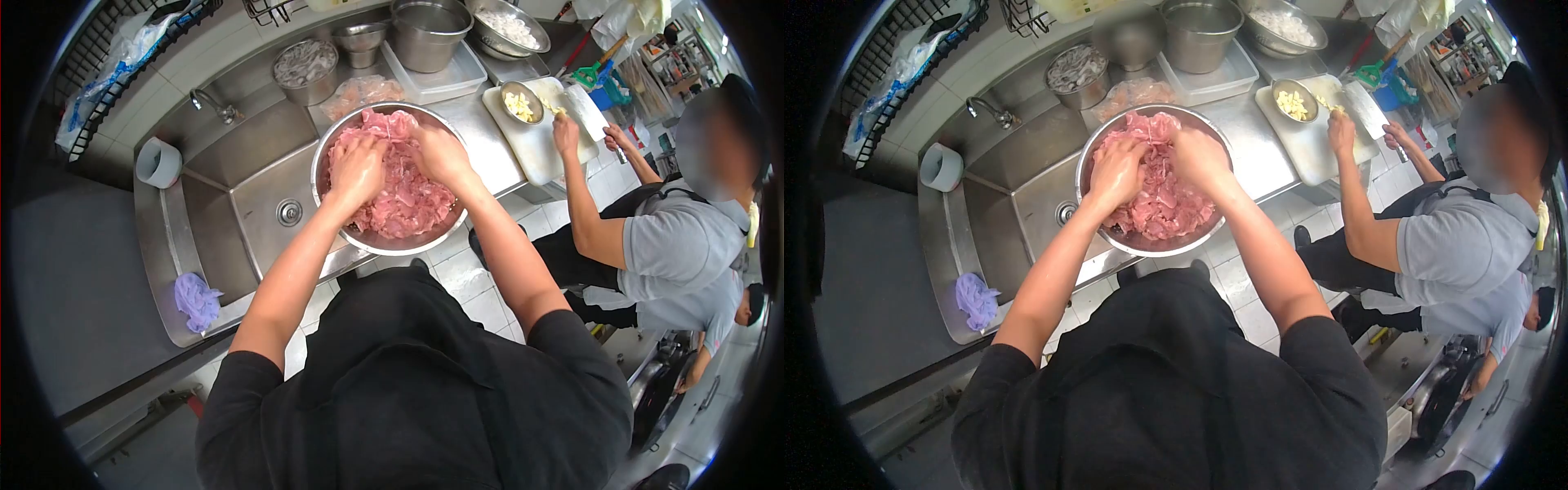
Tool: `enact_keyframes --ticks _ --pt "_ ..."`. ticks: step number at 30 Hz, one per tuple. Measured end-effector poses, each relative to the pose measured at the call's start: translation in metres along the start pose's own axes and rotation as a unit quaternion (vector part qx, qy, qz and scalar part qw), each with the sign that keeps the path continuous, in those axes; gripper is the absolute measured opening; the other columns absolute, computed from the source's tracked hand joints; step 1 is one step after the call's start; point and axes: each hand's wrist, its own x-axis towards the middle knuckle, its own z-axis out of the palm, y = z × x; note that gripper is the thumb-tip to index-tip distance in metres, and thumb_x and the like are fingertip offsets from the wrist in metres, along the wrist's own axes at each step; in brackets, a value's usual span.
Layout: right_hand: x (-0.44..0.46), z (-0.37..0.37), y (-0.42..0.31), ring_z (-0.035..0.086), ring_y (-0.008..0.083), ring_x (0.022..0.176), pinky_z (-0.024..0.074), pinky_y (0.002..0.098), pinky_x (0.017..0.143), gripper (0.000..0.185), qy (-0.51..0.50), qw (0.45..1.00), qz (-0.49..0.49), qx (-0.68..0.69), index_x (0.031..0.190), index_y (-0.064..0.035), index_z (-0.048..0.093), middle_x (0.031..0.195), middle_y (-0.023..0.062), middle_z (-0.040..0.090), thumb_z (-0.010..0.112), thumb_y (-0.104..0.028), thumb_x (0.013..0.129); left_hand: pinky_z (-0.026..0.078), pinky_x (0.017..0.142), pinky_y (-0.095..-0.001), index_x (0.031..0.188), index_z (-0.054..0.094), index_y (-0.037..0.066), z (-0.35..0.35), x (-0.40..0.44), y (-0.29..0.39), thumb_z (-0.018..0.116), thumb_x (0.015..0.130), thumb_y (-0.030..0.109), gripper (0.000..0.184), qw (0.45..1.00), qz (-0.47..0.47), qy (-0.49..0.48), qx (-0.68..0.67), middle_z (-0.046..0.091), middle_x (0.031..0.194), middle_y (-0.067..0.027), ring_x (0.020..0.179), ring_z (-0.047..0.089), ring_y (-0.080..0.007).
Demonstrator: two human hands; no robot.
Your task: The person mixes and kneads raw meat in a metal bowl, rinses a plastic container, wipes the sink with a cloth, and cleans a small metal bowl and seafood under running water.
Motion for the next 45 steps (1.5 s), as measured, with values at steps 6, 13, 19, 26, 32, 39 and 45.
enact_keyframes --ticks 6,13,19,26,32,39,45 --pt "0.076 0.033 0.003 0.060 0.0374 0.109 0.0535 0.0449 0.085 0.044 0.032 0.993 -0.082 -0.073 0.116 -0.0045 0.061 0.115 0.0226 0.059 0.065 -0.001 0.072 0.051 0.083 -0.0535 0.129 0.042 0.005 0.017 0.036 -0.018 0.067 0.078 0.014 0.058 0.983 -0.164 -0.072 0.047 0.054 0.119 -0.0265 0.099 0.062 -0.0431" --pt "0.069 0.037 0.018 0.062 0.0410 0.101 0.0522 0.0468 0.084 0.059 0.046 0.990 -0.130 -0.021 0.117 -0.0001 0.057 0.110 0.0255 0.061 0.076 -0.016 0.064 0.050 0.089 -0.0524 0.139 0.035 0.006 0.022 0.043 -0.026 0.076 0.074 0.021 0.078 0.993 -0.101 -0.050 0.025 0.053 0.126 -0.0228 0.110 0.058 -0.0416" --pt "0.049 0.013 0.018 0.061 0.0424 0.098 0.0491 0.0454 0.087 0.064 0.085 0.964 -0.226 0.110 0.118 0.0010 0.058 0.105 0.0257 0.063 0.078 -0.024 0.062 0.043 0.101 -0.0449 0.128 0.049 0.004 0.007 0.053 -0.046 0.084 0.059 0.016 0.079 0.982 0.050 -0.003 -0.184 0.054 0.124 -0.0199 0.117 0.052 -0.0390" --pt "0.027 0.004 0.015 0.066 0.0306 0.085 0.0511 0.0381 0.078 0.050 0.065 0.949 -0.114 0.285 0.103 0.0021 0.065 0.091 0.0207 0.068 0.076 -0.017 0.057 0.044 0.096 -0.0427 0.118 0.055 0.001 0.015 0.054 -0.051 0.084 0.055 0.024 0.074 0.970 0.099 -0.063 -0.215 0.060 0.114 -0.0208 0.112 0.054 -0.0396" --pt "0.024 0.024 0.022 0.061 0.0154 0.074 0.0500 0.0314 0.069 0.040 0.051 0.898 -0.031 0.437 0.092 0.0020 0.065 0.078 0.0096 0.066 0.073 -0.015 0.057 0.043 0.101 -0.0428 0.121 0.056 -0.002 0.020 0.037 -0.036 0.086 0.054 0.026 0.078 0.973 0.024 -0.031 -0.228 0.060 0.120 -0.0218 0.116 0.056 -0.0362" --pt "0.024 0.011 0.003 0.065 0.0290 0.076 0.0509 0.0381 0.071 0.034 0.043 0.934 0.047 0.351 0.087 -0.0008 0.066 0.079 0.0164 0.067 0.069 -0.016 0.057 0.044 0.099 -0.0438 0.121 0.056 0.002 0.022 0.020 -0.016 0.085 0.057 0.021 0.073 0.972 -0.034 0.041 -0.228 0.061 0.117 -0.0200 0.113 0.057 -0.0378" --pt "0.024 0.023 -0.018 0.062 0.0443 0.089 0.0501 0.0509 0.081 0.036 0.142 0.976 0.021 0.161 0.088 -0.0032 0.063 0.090 0.0243 0.066 0.069 -0.019 0.057 0.046 0.096 -0.0446 0.121 0.053 0.000 0.033 0.018 -0.018 0.080 0.060 0.013 0.068 0.974 -0.070 0.076 -0.203 0.059 0.117 -0.0223 0.113 0.055 -0.0404"
